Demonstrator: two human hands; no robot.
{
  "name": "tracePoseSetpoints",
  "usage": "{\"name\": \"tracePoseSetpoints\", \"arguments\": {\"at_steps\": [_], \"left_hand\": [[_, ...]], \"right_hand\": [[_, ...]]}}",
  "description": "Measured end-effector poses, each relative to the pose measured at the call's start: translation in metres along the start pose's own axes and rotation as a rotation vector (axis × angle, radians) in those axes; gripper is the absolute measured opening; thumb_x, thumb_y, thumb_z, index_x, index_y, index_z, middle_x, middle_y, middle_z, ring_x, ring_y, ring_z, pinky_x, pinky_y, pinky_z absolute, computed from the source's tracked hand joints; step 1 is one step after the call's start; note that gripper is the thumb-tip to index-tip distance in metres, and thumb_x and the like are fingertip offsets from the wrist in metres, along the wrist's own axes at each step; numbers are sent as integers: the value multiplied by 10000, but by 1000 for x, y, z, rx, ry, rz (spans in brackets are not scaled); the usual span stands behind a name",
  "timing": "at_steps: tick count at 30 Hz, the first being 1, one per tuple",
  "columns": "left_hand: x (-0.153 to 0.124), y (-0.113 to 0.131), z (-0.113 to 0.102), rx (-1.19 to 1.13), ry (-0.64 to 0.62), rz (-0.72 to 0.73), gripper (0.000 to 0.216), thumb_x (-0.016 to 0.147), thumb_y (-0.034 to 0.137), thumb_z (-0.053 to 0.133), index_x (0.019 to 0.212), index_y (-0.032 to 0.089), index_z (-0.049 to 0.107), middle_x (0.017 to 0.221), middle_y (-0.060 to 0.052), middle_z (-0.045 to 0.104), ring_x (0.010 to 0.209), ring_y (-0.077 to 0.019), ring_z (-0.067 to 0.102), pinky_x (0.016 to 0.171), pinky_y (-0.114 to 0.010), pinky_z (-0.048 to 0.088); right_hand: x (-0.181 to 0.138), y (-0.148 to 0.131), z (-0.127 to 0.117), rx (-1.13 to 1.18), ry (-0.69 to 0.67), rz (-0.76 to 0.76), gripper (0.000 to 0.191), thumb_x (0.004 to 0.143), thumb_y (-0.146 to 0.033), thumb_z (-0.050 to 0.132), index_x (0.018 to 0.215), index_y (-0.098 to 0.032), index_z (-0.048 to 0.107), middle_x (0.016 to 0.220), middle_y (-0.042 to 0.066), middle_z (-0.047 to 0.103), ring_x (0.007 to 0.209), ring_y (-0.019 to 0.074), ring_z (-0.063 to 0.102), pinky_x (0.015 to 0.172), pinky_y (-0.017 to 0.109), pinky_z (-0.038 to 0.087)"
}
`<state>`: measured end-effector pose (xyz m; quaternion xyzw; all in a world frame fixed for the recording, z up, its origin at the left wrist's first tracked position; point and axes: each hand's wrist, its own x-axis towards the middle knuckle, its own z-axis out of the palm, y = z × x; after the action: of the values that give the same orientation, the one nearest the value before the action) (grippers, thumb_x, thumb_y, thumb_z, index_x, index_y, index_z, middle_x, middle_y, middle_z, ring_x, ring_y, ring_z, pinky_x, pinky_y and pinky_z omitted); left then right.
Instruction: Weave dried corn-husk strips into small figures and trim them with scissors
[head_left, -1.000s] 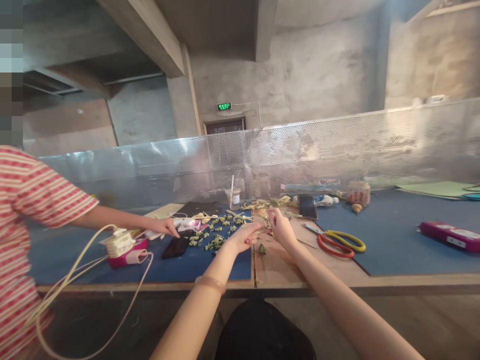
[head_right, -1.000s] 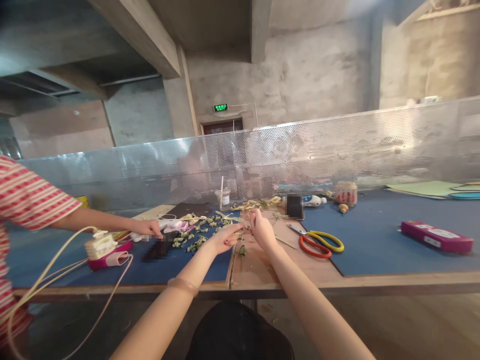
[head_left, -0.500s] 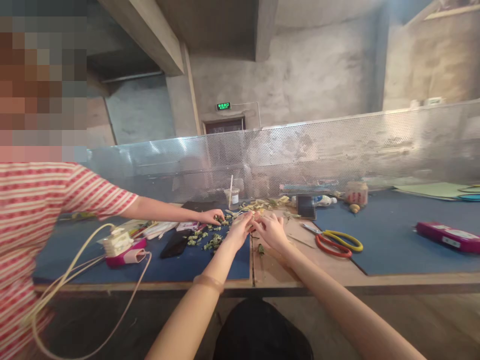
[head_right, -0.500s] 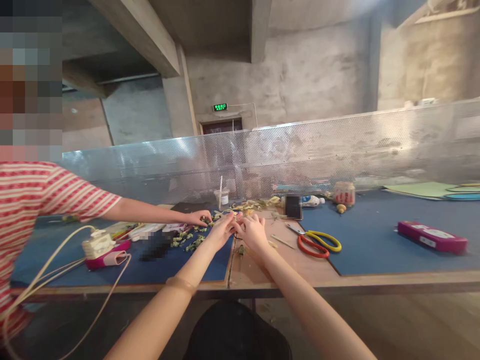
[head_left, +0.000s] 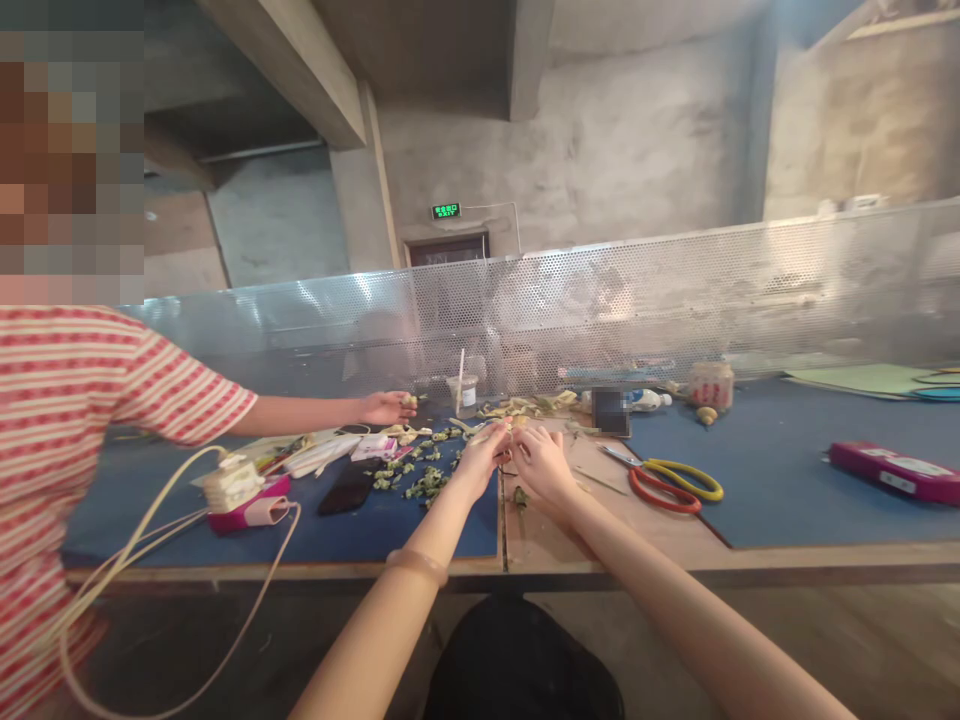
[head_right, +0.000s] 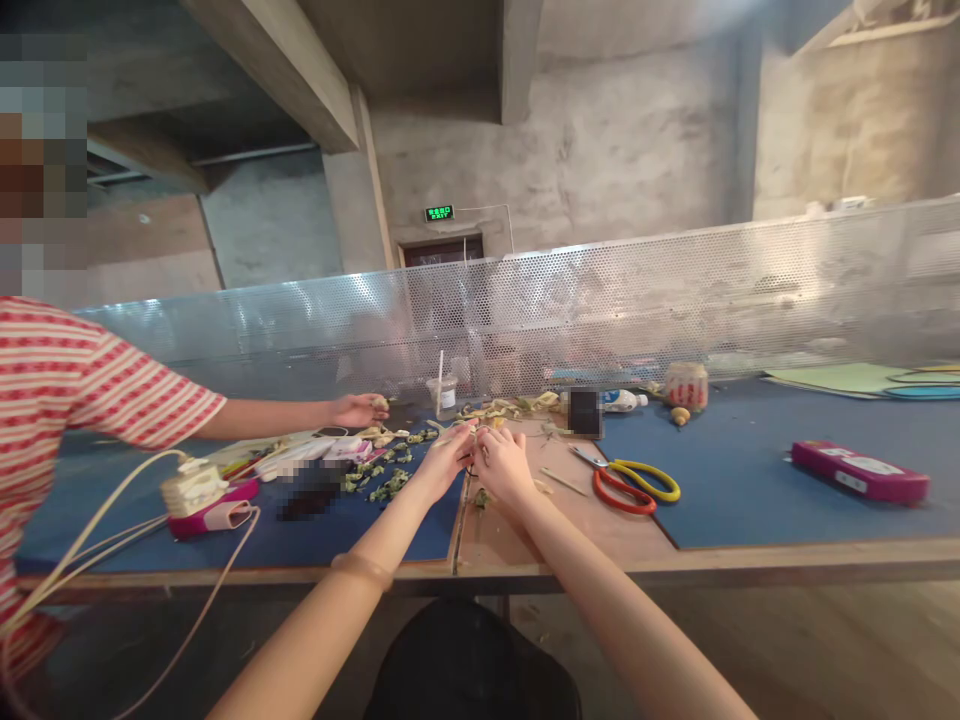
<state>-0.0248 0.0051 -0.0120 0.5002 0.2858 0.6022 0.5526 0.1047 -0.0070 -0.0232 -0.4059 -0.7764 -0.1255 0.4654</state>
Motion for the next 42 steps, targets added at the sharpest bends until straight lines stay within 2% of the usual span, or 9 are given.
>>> {"name": "tracePoseSetpoints", "arguments": {"at_steps": [2, 6, 10, 17, 24, 30, 35, 39, 42], "left_hand": [[0, 0, -1, 4, -14, -5, 344, 673, 326, 660, 978, 169, 629, 954, -96, 662, 749, -136, 612, 585, -202, 434], [0, -1, -1, 12, 41, 3, 312, 668, 320, 665, 932, 155, 649, 927, -100, 667, 771, -141, 613, 589, -196, 437], [1, -2, -1, 0, 9, 7, 282, 661, 284, 678, 901, 138, 655, 969, -114, 660, 809, -145, 618, 631, -200, 448], [1, 1, -2, -167, 38, -16, 209, 664, 151, 671, 871, 133, 651, 812, -71, 684, 749, -132, 635, 711, -231, 481], [0, 2, -3, -184, 47, -11, 162, 677, 127, 652, 839, 123, 654, 801, -73, 684, 745, -138, 643, 693, -232, 505], [3, 1, -6, -203, 130, 8, 152, 669, 125, 663, 819, 110, 650, 777, -73, 681, 729, -130, 642, 695, -229, 509], [2, 1, -3, -187, 73, -4, 157, 660, 119, 672, 814, 105, 648, 791, -66, 676, 751, -122, 635, 714, -219, 501], [-1, 4, -1, -174, 59, -8, 183, 656, 96, 667, 836, 120, 644, 776, -47, 673, 721, -112, 631, 706, -220, 497], [-2, 6, -2, -204, 42, -44, 152, 687, 116, 639, 839, 118, 647, 771, -54, 670, 691, -106, 624, 665, -212, 494]], "right_hand": [[0, 2, 0, 22, 5, 14, 175, 854, -243, 392, 783, -207, 548, 792, 11, 618, 802, 168, 477, 703, 292, 233], [0, 4, -1, 40, 2, 39, 196, 858, -258, 392, 764, -200, 554, 725, 18, 613, 785, 168, 490, 705, 289, 236], [-1, 4, -1, 46, -8, 14, 207, 863, -258, 392, 742, -193, 546, 705, 10, 612, 747, 152, 492, 695, 280, 232], [-1, 1, -5, 39, -14, -24, 211, 859, -264, 398, 731, -189, 549, 689, 11, 606, 715, 146, 491, 690, 276, 225], [-2, 2, -5, 18, -22, -38, 189, 831, -230, 418, 686, -180, 528, 666, 4, 585, 703, 139, 487, 705, 269, 222], [-3, 4, -3, 14, -53, -56, 183, 793, -196, 417, 618, -174, 467, 637, 5, 565, 678, 135, 484, 707, 265, 236], [-4, 5, -3, 4, -53, -48, 161, 768, -183, 423, 615, -178, 471, 629, 5, 561, 672, 135, 481, 701, 265, 245], [-4, 2, -8, 21, -78, -101, 195, 789, -217, 418, 614, -183, 498, 633, 9, 559, 682, 140, 476, 702, 272, 257], [-2, 3, -12, 72, 28, -30, 183, 816, -235, 385, 734, -191, 543, 716, 33, 568, 743, 165, 475, 704, 281, 282]]}}
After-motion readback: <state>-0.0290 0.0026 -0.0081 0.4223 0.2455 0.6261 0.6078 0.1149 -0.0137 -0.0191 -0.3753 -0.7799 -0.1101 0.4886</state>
